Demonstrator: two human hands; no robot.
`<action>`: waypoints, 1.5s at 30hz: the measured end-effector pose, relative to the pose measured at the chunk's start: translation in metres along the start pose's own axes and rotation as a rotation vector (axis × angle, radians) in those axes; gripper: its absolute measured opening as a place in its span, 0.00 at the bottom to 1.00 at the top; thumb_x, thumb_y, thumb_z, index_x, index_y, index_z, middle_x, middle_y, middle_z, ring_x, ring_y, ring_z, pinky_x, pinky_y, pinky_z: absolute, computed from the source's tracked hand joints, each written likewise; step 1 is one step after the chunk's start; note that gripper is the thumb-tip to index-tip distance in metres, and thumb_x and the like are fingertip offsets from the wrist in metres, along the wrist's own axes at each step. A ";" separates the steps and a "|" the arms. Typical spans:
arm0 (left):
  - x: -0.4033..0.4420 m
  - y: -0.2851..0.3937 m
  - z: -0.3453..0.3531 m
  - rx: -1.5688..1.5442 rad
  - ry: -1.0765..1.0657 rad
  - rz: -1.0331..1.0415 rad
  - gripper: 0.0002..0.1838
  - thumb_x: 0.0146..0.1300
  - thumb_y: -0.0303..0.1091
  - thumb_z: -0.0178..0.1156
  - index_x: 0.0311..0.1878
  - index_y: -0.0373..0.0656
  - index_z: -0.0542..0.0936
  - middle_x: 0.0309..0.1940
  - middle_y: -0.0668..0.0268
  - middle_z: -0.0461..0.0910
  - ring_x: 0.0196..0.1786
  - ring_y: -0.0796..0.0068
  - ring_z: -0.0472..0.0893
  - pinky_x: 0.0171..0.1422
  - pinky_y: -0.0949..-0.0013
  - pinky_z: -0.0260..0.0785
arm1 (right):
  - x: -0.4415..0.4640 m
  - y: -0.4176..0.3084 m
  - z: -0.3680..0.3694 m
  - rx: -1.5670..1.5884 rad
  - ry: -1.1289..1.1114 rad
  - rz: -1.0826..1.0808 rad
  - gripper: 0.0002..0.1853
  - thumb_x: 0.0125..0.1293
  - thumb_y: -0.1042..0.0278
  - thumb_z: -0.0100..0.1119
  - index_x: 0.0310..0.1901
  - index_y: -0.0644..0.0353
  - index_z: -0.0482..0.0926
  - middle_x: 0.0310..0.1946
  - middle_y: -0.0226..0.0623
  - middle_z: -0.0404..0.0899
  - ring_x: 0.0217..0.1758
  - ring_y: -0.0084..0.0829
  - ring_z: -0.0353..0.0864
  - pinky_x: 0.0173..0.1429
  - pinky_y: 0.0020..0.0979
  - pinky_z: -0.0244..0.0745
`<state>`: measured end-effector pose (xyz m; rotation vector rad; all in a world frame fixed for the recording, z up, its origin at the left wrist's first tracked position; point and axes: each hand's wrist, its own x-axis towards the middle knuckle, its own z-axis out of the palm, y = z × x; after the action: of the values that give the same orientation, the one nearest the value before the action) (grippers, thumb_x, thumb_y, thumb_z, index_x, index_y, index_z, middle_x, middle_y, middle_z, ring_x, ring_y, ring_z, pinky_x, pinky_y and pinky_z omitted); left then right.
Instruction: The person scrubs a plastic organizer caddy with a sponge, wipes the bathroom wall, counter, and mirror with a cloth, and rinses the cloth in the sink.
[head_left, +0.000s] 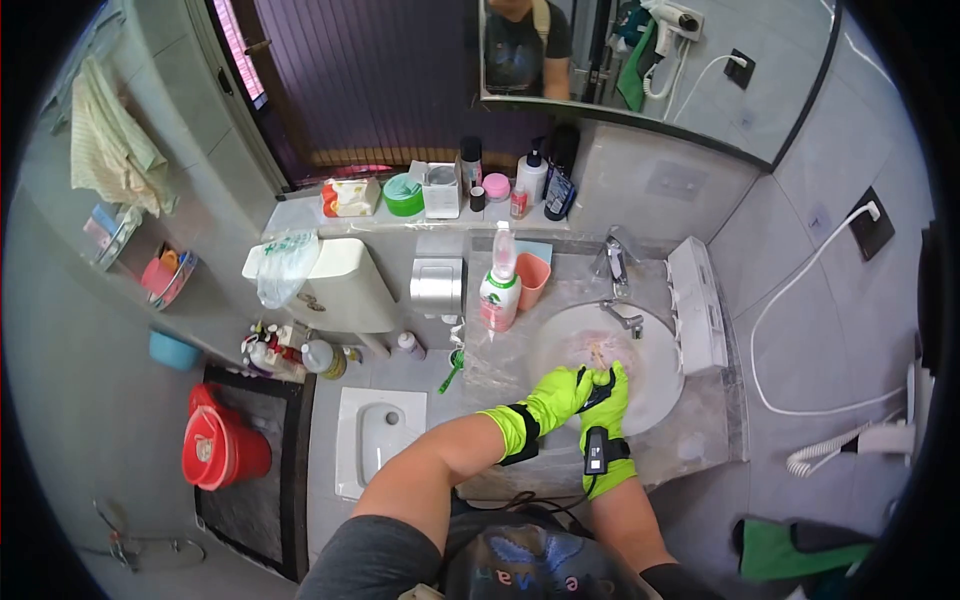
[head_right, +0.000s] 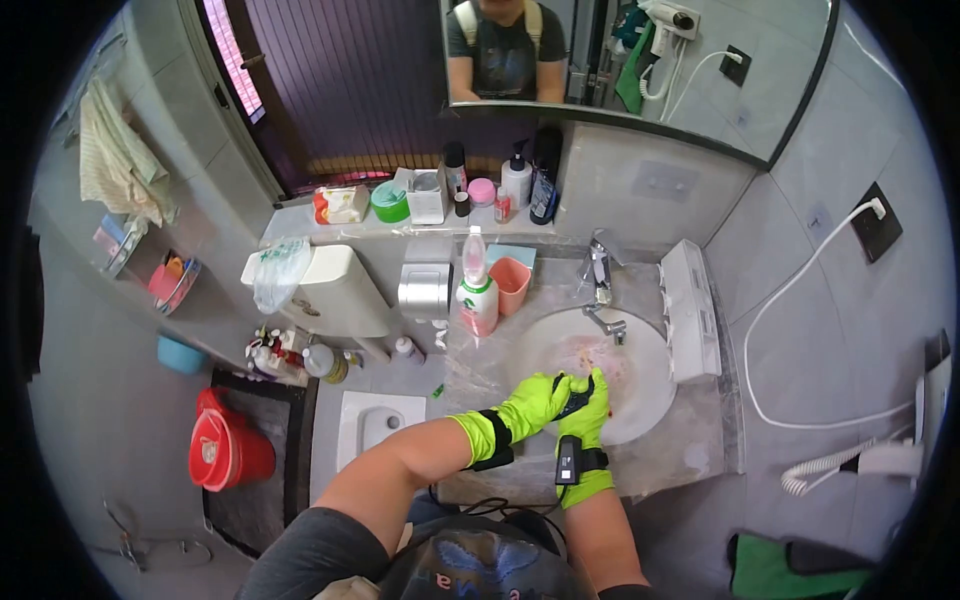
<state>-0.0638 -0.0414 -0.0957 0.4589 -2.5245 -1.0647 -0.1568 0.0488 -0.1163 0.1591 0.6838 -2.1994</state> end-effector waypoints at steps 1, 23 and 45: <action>-0.005 -0.005 -0.002 0.011 0.037 0.048 0.15 0.75 0.39 0.47 0.39 0.42 0.80 0.32 0.50 0.82 0.32 0.44 0.79 0.34 0.44 0.67 | 0.002 0.004 -0.001 0.052 -0.122 -0.007 0.19 0.72 0.54 0.59 0.23 0.52 0.73 0.21 0.31 0.75 0.29 0.31 0.76 0.49 0.38 0.77; -0.043 0.026 -0.158 -0.316 -0.516 0.668 0.42 0.69 0.49 0.58 0.79 0.38 0.55 0.78 0.49 0.54 0.82 0.54 0.50 0.84 0.58 0.42 | -0.151 0.086 0.121 -0.029 -0.089 -0.285 0.32 0.76 0.40 0.47 0.70 0.57 0.66 0.61 0.40 0.75 0.63 0.37 0.75 0.65 0.41 0.75; 0.258 -0.003 -0.449 -0.107 0.515 0.853 0.56 0.67 0.67 0.53 0.78 0.29 0.43 0.79 0.38 0.43 0.81 0.37 0.43 0.83 0.45 0.34 | 0.134 0.012 0.466 -1.940 -0.259 -2.007 0.36 0.68 0.36 0.54 0.74 0.41 0.67 0.82 0.49 0.35 0.81 0.68 0.29 0.77 0.68 0.23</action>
<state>-0.0907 -0.4302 0.2458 -0.3309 -1.8676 -0.6234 -0.1861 -0.2906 0.2288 -2.5276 3.0550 -1.1941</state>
